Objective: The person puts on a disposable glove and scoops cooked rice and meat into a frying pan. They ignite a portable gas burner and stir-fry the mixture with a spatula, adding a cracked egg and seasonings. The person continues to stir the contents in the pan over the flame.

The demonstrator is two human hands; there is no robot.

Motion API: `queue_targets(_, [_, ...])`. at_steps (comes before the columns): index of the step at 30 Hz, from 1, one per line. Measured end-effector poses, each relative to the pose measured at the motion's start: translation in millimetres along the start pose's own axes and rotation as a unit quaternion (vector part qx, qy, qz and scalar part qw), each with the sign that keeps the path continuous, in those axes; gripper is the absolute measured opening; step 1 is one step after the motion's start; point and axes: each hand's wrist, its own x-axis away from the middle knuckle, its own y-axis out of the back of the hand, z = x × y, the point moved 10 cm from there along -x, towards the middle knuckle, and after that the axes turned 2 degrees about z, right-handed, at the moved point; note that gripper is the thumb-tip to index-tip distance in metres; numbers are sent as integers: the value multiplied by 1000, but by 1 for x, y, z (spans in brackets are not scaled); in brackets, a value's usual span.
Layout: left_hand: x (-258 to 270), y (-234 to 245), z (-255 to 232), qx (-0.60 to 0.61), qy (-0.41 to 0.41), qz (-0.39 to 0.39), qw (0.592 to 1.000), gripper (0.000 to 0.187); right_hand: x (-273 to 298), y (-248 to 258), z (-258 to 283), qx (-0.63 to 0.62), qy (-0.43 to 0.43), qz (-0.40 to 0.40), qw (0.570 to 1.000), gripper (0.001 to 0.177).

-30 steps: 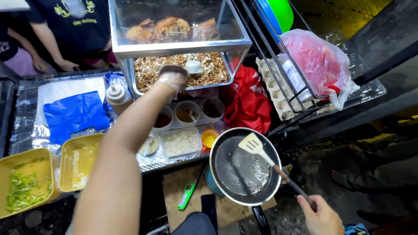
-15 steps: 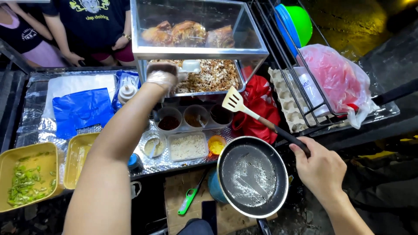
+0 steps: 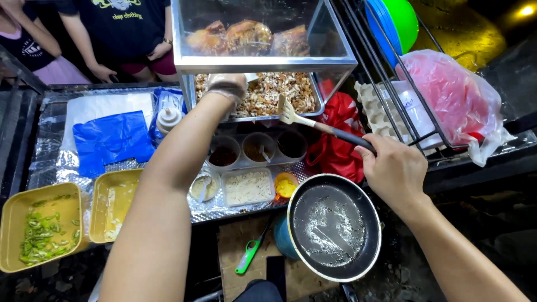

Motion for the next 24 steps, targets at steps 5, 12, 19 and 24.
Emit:
queue_targets(5, [47,15,-20,-21,-36,-10,999,28,-15,-10,-5,31,17,-22,999,28])
queue_targets(12, [31,21,-16,19,1,-37,999,29,-25,-44,2,83,33,-9,996,28])
queue_targets(19, [-4,31,-77,21,-44,-34,998,39,-38,-40,30,152,82,-19,985,31])
queue_targets(24, [-7,-19,-61,0,-124,-26,992,26,-48,-52,18,153,94,-34,983,25])
